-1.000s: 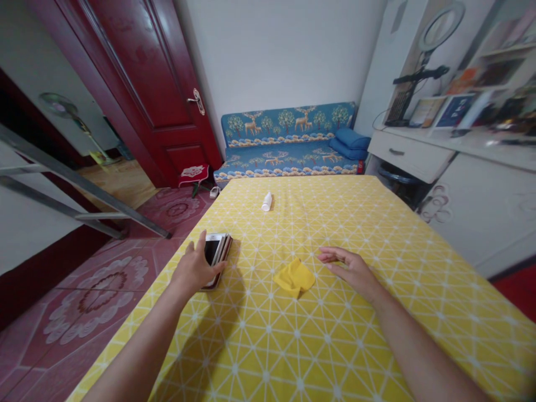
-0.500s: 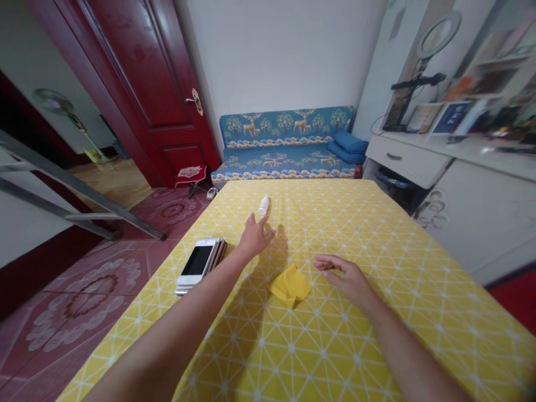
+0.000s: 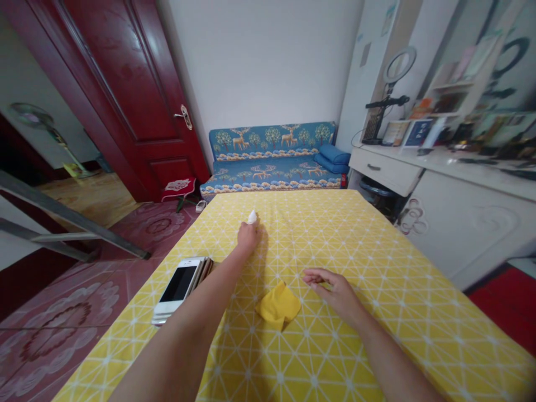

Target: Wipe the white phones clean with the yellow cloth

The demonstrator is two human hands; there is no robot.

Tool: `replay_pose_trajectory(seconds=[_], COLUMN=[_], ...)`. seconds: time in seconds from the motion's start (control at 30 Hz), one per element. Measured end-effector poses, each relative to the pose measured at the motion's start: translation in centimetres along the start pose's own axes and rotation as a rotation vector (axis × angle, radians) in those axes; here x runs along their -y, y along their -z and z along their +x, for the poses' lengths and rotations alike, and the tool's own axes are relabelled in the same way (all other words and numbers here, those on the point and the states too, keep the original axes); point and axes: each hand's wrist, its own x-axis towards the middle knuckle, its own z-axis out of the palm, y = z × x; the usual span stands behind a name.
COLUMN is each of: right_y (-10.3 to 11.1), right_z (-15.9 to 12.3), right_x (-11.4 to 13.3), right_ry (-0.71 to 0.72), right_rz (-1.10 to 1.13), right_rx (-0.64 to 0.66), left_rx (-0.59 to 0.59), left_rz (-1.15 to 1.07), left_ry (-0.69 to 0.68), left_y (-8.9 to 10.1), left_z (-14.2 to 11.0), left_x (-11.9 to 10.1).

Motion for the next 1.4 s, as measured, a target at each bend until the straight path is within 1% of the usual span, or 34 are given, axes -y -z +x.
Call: replay_pose_trajectory(seconds=[0.1, 0.2, 0.3, 0.37, 0.4, 0.43, 0.47, 0.5, 0.53, 0.57, 0.6, 0.63, 0.67, 0.7, 0.73, 0.77, 0.8, 0.83, 0.87, 0.9, 0.93, 0.97, 1.0, 1.07, 1.17, 1.27, 1.33, 1.4], right_y=[-0.1, 0.0, 0.0, -0.1, -0.2, -0.5, -0.8, -1.2, -1.7, -2.2, -2.8, -3.3, -3.8, -4.2, -4.4, -4.4, -4.3, -4.1, -3.7, -3.3, -2.9, -2.5, -2.2, -2.0, -2.5, -3.1, -3.3, -3.4], right_z=[0.0, 0.0, 0.0, 0.0, 0.0, -0.1, -0.2, -0.4, -0.7, -1.0, -1.3, -1.6, -1.9, -2.2, -2.3, -2.4, -2.3, -2.2, -2.0, -1.8, -1.5, -1.3, -1.1, -0.9, -1.1, -1.5, -1.8, -2.0], right_x=[0.0, 0.0, 0.0, 0.1, 0.3, 0.6, 1.1, 1.7, 2.4, 3.1, 3.8, 4.4, 4.9, 5.2, 5.4, 5.3, 5.2, 5.0, 4.7, 4.4, 4.1, 3.9, 3.7, 3.6, 3.8, 4.1, 4.2, 4.3], right_ry=[0.012, 0.027, 0.033, 0.006, -0.012, -0.021, -0.015, 0.006, 0.035, 0.061, 0.072, 0.063, 0.035, 0.003, -0.026, -0.046, -0.062, -0.072, -0.082, -0.095, -0.111, -0.126, -0.139, -0.162, -0.183, -0.18, -0.171, -0.162], right_rz=[0.006, -0.006, -0.007, 0.024, 0.051, 0.089, 0.139, 0.196, 0.257, 0.316, 0.364, 0.4, 0.428, 0.451, 0.477, 0.51, 0.548, 0.586, 0.617, 0.637, 0.644, 0.64, 0.636, 0.641, 0.674, 0.707, 0.735, 0.763], right_rx=[-0.005, -0.002, -0.006, -0.037, -0.057, -0.073, -0.083, -0.082, -0.069, -0.048, -0.022, 0.001, 0.014, 0.013, -0.009, -0.049, -0.098, -0.15, -0.199, -0.239, -0.263, -0.273, -0.274, -0.252, -0.181, -0.069, -0.011, 0.026], left_rx=[-0.054, -0.083, -0.064, -0.027, 0.018, 0.125, 0.245, 0.361, 0.446, 0.521, 0.591, 0.648, 0.681, 0.712, 0.729, 0.694, 0.602, 0.477, 0.3, 0.15, 0.052, 0.005, 0.015, 0.081, 0.168, 0.205, 0.17, 0.144], left_rz=[-0.139, -0.307, -0.518, -0.675, -0.808, -1.177, -1.484, -1.692, -1.829, -1.915, -1.952, -1.963, -1.956, -1.899, -1.796, -1.663, -1.491, -1.292, -1.072, -0.828, -0.609, -0.43, -0.294, -0.138, -0.075, -0.131, -0.301, -0.638], left_ry=[0.023, 0.054, 0.105, 0.126, 0.124, 0.179, 0.236, 0.297, 0.354, 0.405, 0.458, 0.484, 0.473, 0.43, 0.364, 0.284, 0.195, 0.105, 0.021, -0.052, -0.098, -0.108, -0.099, -0.074, -0.079, -0.121, -0.154, -0.112], left_y=[-0.1, 0.3, 1.2, 2.1, 2.6, 2.9, 3.2, 3.3, 3.2, 3.0, 2.7, 2.3, 1.9, 1.5, 1.2, 1.1, 1.1, 1.2, 1.4, 1.6, 1.9, 2.0, 2.1, 2.0, 1.3, 0.6, 0.1, -0.2], left_z=[-1.5, -3.6, -6.2, -8.5, -9.8, -11.1, -12.5, -13.9, -15.3, -16.5, -17.6, -18.5, -19.1, -19.6, -19.9, -19.9, -19.8, -19.6, -19.2, -18.9, -18.6, -18.2, -18.0, -17.6, -17.4, -17.4, -17.5, -17.5], left_x=[0.2, 0.4, 0.2, -0.4, -0.9, -1.4, -2.0, -2.6, -3.2, -3.8, -4.3, -4.7, -5.0, -5.1, -5.0, -4.8, -4.5, -4.1, -3.6, -3.1, -2.7, -2.3, -2.0, -1.8, -1.9, -2.0, -2.1, -2.2])
